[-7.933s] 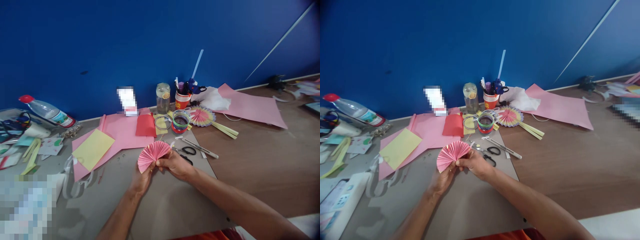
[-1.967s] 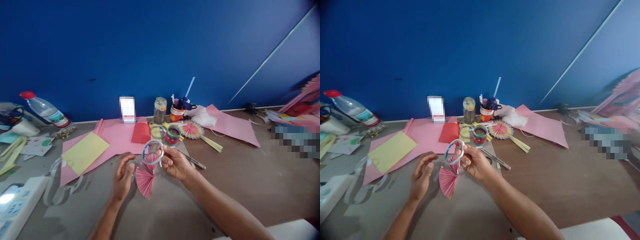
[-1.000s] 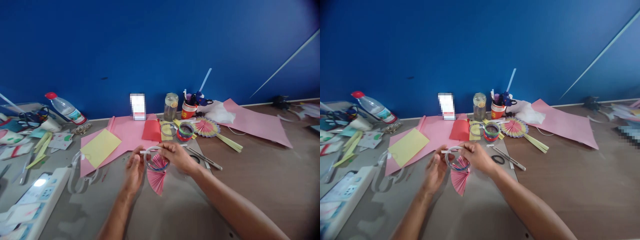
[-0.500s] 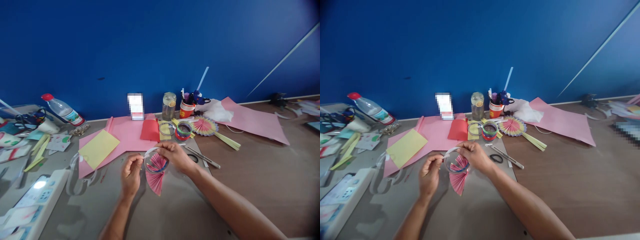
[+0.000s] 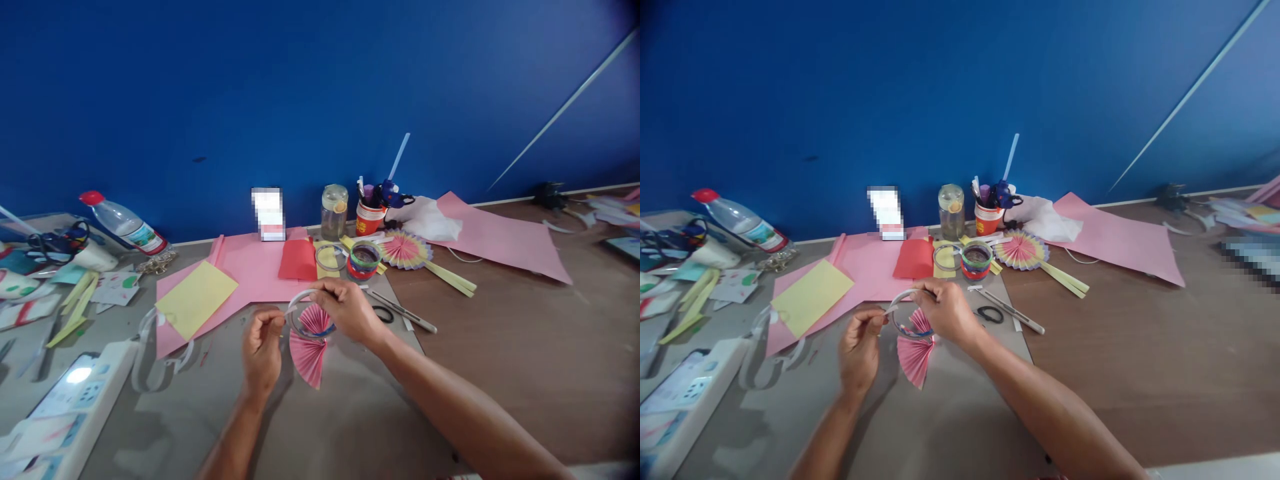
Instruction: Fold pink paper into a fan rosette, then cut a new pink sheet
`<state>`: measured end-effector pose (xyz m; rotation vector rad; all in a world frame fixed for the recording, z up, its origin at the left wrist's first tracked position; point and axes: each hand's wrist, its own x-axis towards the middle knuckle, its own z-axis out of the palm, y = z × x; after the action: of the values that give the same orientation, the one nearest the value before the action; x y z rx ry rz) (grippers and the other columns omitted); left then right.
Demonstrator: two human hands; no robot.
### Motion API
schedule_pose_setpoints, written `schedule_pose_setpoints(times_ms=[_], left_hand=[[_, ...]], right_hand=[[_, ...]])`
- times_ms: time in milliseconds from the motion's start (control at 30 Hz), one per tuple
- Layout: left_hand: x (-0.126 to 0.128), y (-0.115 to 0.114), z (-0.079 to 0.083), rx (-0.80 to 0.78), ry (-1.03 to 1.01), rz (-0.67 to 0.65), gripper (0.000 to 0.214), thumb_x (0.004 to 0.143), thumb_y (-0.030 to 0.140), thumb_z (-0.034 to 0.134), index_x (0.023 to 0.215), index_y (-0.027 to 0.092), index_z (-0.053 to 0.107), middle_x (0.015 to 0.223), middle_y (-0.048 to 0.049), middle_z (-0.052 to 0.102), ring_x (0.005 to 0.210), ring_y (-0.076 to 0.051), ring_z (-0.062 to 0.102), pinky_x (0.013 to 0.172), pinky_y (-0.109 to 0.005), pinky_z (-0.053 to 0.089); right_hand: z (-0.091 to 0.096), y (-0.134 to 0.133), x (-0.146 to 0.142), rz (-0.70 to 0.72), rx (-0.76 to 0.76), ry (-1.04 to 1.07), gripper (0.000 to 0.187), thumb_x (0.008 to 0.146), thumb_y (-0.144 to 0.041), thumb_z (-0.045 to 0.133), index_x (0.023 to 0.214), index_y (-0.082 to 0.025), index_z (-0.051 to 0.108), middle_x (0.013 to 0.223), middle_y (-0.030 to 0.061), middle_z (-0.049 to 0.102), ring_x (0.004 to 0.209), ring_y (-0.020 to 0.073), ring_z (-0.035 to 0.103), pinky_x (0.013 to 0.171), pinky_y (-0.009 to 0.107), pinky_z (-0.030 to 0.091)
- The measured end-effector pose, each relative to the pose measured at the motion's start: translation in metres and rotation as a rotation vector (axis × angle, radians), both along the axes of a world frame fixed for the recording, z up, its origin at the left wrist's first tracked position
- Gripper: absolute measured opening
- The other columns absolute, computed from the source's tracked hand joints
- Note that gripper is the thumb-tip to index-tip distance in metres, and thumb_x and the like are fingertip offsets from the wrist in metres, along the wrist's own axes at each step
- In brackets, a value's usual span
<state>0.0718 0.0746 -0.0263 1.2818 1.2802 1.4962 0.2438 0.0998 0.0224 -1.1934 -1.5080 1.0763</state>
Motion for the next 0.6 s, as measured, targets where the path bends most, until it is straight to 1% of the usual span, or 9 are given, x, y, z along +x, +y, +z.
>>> schedule_pose_setpoints(times_ms=[100,167,267,300,367,433,467,533,600], left_hand=[[0.003,0.0,-0.001,-0.016,-0.06,-0.007,0.013,0.079,0.032,0.066,0.079,0.019,0.064,0.073,0.0018,0.06,0.07,-0.011,0.052,0.067,-0.021,0.041],[0.001,0.001,0.003,-0.014,-0.144,0.005,0.014,0.077,0.032,0.067,0.077,0.019,0.063,0.072,0.002,0.06,0.068,-0.011,0.053,0.068,-0.021,0.042],[-0.007,0.006,0.013,0.036,-0.378,0.07,0.016,0.076,0.032,0.069,0.074,0.019,0.059,0.068,0.0038,0.056,0.065,-0.01,0.053,0.073,-0.025,0.046],[-0.01,0.009,0.016,0.055,-0.441,0.077,0.017,0.074,0.031,0.07,0.073,0.019,0.058,0.068,0.0042,0.055,0.065,-0.009,0.052,0.075,-0.026,0.047],[-0.014,0.015,0.018,0.028,-0.525,0.042,0.017,0.072,0.031,0.072,0.073,0.019,0.06,0.07,0.0037,0.055,0.066,-0.008,0.052,0.075,-0.025,0.047],[-0.014,0.019,0.015,-0.042,-0.562,-0.05,0.018,0.073,0.034,0.072,0.076,0.019,0.063,0.074,0.0019,0.056,0.068,-0.009,0.053,0.072,-0.024,0.047],[-0.013,0.02,0.013,-0.073,-0.568,-0.093,0.019,0.074,0.036,0.071,0.078,0.018,0.064,0.076,0.0007,0.057,0.069,-0.01,0.054,0.072,-0.024,0.047],[-0.01,0.021,0.008,-0.111,-0.567,-0.151,0.022,0.074,0.038,0.07,0.083,0.018,0.065,0.079,-0.0006,0.058,0.071,-0.01,0.054,0.071,-0.025,0.047],[-0.008,0.02,0.005,-0.133,-0.528,-0.163,0.024,0.074,0.038,0.07,0.088,0.019,0.064,0.08,-0.0006,0.058,0.071,-0.011,0.054,0.07,-0.025,0.047]], right_hand=[[0.0,-0.001,-0.001,-0.026,0.004,-0.044,0.02,0.082,-0.025,0.053,0.084,-0.016,0.07,0.07,0.0001,0.061,0.066,0.0131,0.051,0.062,0.023,0.038],[-0.001,0.003,0.004,-0.064,0.017,-0.049,0.019,0.082,-0.024,0.052,0.083,-0.016,0.069,0.07,0.0,0.06,0.066,0.013,0.051,0.06,0.023,0.038],[0.002,0.014,0.027,-0.259,0.052,-0.011,0.016,0.08,-0.026,0.053,0.081,-0.016,0.066,0.066,-0.0004,0.055,0.062,0.0123,0.047,0.056,0.023,0.036],[0.005,0.017,0.037,-0.296,0.027,0.03,0.014,0.078,-0.027,0.056,0.077,-0.016,0.064,0.061,-0.0015,0.051,0.058,0.0115,0.044,0.053,0.023,0.034],[0.013,0.019,0.058,-0.287,-0.044,0.15,0.015,0.079,-0.031,0.057,0.077,-0.016,0.062,0.054,-0.004,0.043,0.049,0.0092,0.035,0.047,0.023,0.028],[0.021,0.016,0.072,-0.2,-0.108,0.155,0.016,0.078,-0.032,0.059,0.079,-0.017,0.063,0.054,-0.0043,0.044,0.048,0.0079,0.034,0.045,0.022,0.025],[0.023,0.013,0.077,-0.107,-0.152,0.125,0.017,0.078,-0.033,0.06,0.081,-0.017,0.064,0.054,-0.0043,0.045,0.047,0.0076,0.034,0.044,0.021,0.025],[0.023,0.004,0.08,0.161,-0.261,0.042,0.019,0.079,-0.035,0.06,0.083,-0.017,0.066,0.054,-0.0037,0.049,0.047,0.0076,0.037,0.043,0.02,0.026],[0.017,-0.006,0.079,0.466,-0.358,-0.057,0.021,0.082,-0.035,0.056,0.082,-0.017,0.068,0.055,-0.0031,0.052,0.045,0.0076,0.039,0.042,0.02,0.027]])
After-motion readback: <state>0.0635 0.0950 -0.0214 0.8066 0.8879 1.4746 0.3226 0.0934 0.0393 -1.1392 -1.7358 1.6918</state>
